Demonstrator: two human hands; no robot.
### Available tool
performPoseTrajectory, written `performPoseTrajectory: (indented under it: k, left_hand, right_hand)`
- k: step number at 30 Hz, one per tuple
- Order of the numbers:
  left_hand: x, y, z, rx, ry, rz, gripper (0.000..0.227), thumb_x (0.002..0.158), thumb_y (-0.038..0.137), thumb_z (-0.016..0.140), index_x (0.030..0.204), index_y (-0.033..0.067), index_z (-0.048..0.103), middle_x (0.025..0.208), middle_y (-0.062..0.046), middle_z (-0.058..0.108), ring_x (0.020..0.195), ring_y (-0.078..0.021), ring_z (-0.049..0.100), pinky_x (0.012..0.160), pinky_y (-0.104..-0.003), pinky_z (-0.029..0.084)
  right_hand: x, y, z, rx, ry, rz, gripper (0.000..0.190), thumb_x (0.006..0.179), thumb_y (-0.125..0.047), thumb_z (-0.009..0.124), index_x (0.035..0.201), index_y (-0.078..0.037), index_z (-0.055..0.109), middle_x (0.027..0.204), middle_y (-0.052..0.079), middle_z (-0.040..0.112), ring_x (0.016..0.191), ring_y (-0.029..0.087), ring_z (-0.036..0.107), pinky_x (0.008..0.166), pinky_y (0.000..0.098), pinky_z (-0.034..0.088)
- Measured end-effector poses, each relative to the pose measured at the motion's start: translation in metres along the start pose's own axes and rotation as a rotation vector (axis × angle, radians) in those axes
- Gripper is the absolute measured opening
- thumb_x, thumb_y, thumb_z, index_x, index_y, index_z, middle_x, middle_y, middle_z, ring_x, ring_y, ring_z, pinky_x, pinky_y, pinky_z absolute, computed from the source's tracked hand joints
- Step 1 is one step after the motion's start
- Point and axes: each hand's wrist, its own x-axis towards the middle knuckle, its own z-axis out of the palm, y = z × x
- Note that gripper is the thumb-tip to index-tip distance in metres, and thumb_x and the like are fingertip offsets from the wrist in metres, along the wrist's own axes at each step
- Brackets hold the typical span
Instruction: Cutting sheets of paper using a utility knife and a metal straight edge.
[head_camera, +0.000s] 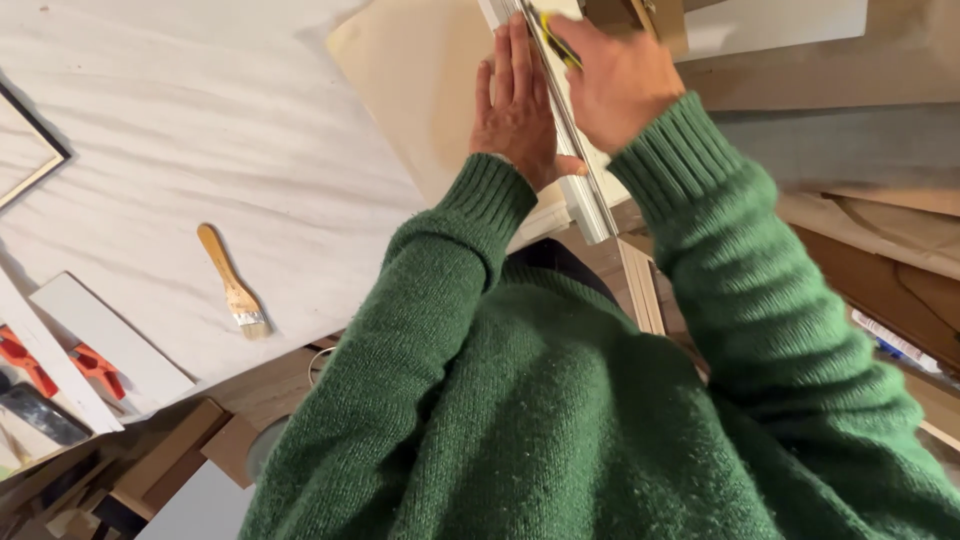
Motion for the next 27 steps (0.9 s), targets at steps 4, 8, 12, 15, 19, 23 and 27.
performPoseTrajectory:
  k: [4, 8, 12, 15, 19, 23, 27]
  left_hand:
    - [0.001, 0.001, -0.017, -0.056, -0.063, -0.017, 0.16, 0.055, 0.079, 0.084, 0.156, -0.0142, 0.003, 0.163, -0.032, -0.008, 0.155, -0.0441, -0.004, 0.126, -0.054, 0.011]
    - [-0.001, 0.001, -0.017, -0.058, -0.098, -0.032, 0.162, 0.055, 0.082, 0.083, 0.155, -0.0178, 0.005, 0.165, -0.032, -0.008, 0.157, -0.0436, -0.004, 0.13, -0.056, 0.009]
    - [-0.003, 0.001, -0.009, -0.092, 0.025, -0.011, 0.16, 0.054, 0.08, 0.085, 0.154, -0.0183, 0.006, 0.164, -0.031, -0.007, 0.155, -0.0446, -0.003, 0.128, -0.058, 0.011]
    - [0.0, -0.004, -0.004, -0.095, 0.082, 0.01, 0.161, 0.053, 0.079, 0.086, 0.154, -0.0191, 0.007, 0.164, -0.032, -0.006, 0.155, -0.0451, -0.002, 0.127, -0.059, 0.012]
    - [-0.002, -0.005, -0.005, -0.09, 0.063, 0.009, 0.161, 0.052, 0.079, 0.086, 0.154, -0.0177, 0.007, 0.164, -0.031, -0.005, 0.155, -0.0455, -0.001, 0.126, -0.059, 0.013]
    - [0.0, -0.003, -0.003, -0.124, 0.06, 0.023, 0.164, 0.054, 0.086, 0.083, 0.152, -0.0195, 0.005, 0.163, -0.031, -0.006, 0.154, -0.0458, -0.002, 0.126, -0.06, 0.011]
    - [-0.003, -0.001, -0.023, -0.06, -0.057, -0.018, 0.164, 0.055, 0.084, 0.081, 0.155, -0.017, 0.001, 0.166, -0.03, -0.009, 0.157, -0.0426, -0.004, 0.129, -0.056, 0.01]
  right_hand:
    - [-0.055, 0.006, -0.003, -0.254, 0.113, -0.089, 0.041, 0.094, -0.015, 0.072, 0.134, -0.02, 0.068, 0.078, 0.016, 0.073, 0.065, 0.04, 0.068, 0.065, 0.0504, 0.058]
    - [-0.105, -0.005, -0.02, -0.028, -0.135, 0.126, 0.043, 0.097, -0.018, 0.065, 0.14, -0.02, 0.064, 0.072, 0.021, 0.069, 0.061, 0.04, 0.068, 0.057, 0.0502, 0.057]
    - [-0.146, 0.002, -0.02, -0.076, -0.187, 0.18, 0.046, 0.096, -0.021, 0.059, 0.142, -0.022, 0.06, 0.068, 0.021, 0.068, 0.059, 0.041, 0.067, 0.058, 0.0533, 0.056]
    - [-0.157, 0.002, -0.023, -0.103, -0.283, 0.256, 0.046, 0.096, -0.027, 0.059, 0.141, -0.026, 0.057, 0.069, 0.02, 0.069, 0.06, 0.043, 0.068, 0.058, 0.0557, 0.056]
    - [-0.159, -0.001, -0.038, -0.195, -0.425, 0.395, 0.049, 0.096, -0.03, 0.06, 0.144, -0.033, 0.054, 0.074, 0.022, 0.071, 0.069, 0.045, 0.069, 0.066, 0.0568, 0.057]
    - [-0.15, -0.013, -0.037, -0.028, -0.215, 0.32, 0.048, 0.093, -0.026, 0.063, 0.14, -0.025, 0.056, 0.085, 0.022, 0.072, 0.074, 0.045, 0.069, 0.068, 0.0565, 0.056]
    - [-0.109, -0.013, -0.025, 0.019, -0.12, 0.259, 0.051, 0.095, -0.017, 0.061, 0.145, -0.02, 0.052, 0.092, 0.024, 0.071, 0.076, 0.047, 0.067, 0.069, 0.0573, 0.055]
